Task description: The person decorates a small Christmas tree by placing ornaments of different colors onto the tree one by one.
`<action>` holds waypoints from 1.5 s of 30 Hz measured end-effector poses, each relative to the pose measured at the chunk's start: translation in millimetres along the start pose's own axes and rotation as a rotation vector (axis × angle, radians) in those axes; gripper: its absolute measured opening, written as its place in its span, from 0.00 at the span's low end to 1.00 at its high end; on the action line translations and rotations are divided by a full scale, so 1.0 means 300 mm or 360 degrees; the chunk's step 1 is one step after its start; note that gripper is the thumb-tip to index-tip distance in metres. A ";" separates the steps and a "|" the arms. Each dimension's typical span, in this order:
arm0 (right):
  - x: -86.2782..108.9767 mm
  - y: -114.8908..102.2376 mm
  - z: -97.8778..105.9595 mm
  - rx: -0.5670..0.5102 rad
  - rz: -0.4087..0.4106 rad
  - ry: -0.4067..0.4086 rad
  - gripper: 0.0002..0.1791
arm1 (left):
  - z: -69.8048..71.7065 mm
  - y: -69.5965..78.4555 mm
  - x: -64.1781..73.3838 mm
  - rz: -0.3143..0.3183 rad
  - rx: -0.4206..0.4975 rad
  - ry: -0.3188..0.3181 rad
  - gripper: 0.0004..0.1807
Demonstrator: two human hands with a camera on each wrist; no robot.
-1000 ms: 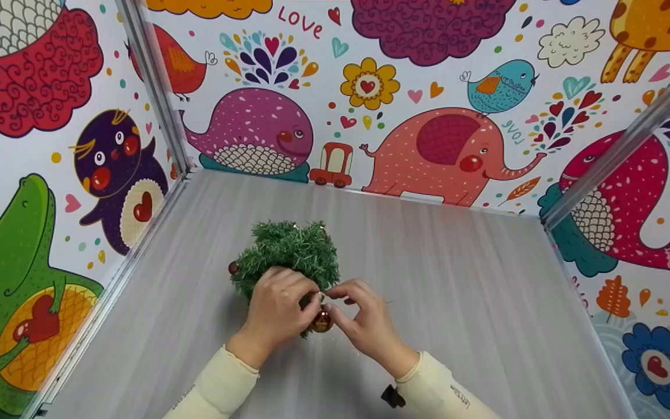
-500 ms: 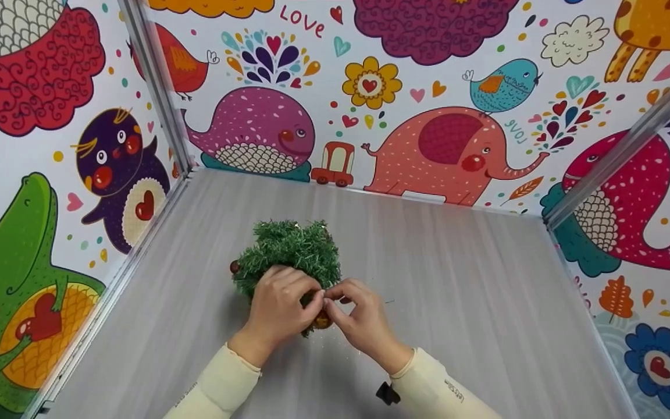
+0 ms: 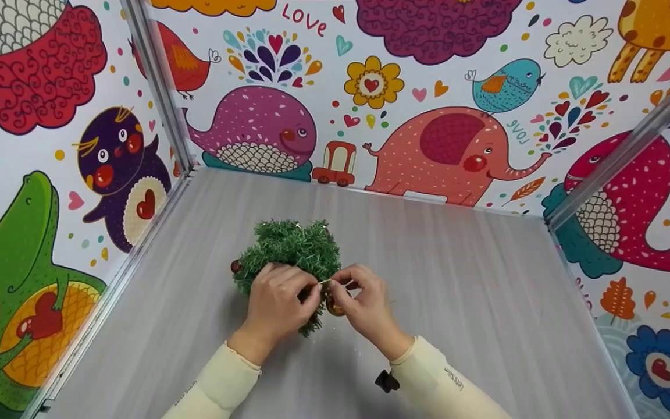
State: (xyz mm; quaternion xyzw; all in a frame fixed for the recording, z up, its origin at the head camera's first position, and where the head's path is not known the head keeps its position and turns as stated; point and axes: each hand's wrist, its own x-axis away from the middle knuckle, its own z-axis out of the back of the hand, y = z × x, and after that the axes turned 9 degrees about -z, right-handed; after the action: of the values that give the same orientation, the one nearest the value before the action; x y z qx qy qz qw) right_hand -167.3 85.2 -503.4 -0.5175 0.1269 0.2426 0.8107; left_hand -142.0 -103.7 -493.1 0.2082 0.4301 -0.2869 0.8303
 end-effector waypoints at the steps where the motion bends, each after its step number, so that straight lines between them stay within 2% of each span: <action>1: -0.003 0.000 -0.001 0.0008 -0.0006 -0.0001 0.05 | 0.000 0.001 -0.001 0.0010 -0.0009 0.0004 0.04; 17: -0.024 0.004 -0.011 0.0110 -0.0047 0.0065 0.03 | -0.017 0.014 0.000 0.0131 -0.0142 0.0089 0.05; 24: -0.029 0.009 -0.014 0.0181 -0.0028 0.0083 0.04 | -0.020 0.015 0.009 0.0115 -0.0203 0.0073 0.05; 31: -0.026 0.014 -0.008 0.0365 0.0051 0.0114 0.07 | -0.018 0.017 0.009 0.0078 -0.0161 0.0024 0.06; 37: -0.017 0.020 -0.006 0.0398 0.0077 0.0068 0.08 | -0.024 0.013 0.014 0.0049 -0.0147 -0.0018 0.04; 45: -0.015 0.025 -0.006 0.0453 0.0177 0.0112 0.08 | -0.029 0.008 0.016 0.0051 -0.0128 -0.0012 0.05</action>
State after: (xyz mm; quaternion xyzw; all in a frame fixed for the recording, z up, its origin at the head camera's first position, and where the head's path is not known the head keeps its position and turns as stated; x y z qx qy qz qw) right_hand -174.9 85.1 -508.1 -0.3978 0.2168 0.2484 0.8562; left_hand -143.3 -98.2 -501.7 0.1804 0.4348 -0.2568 0.8441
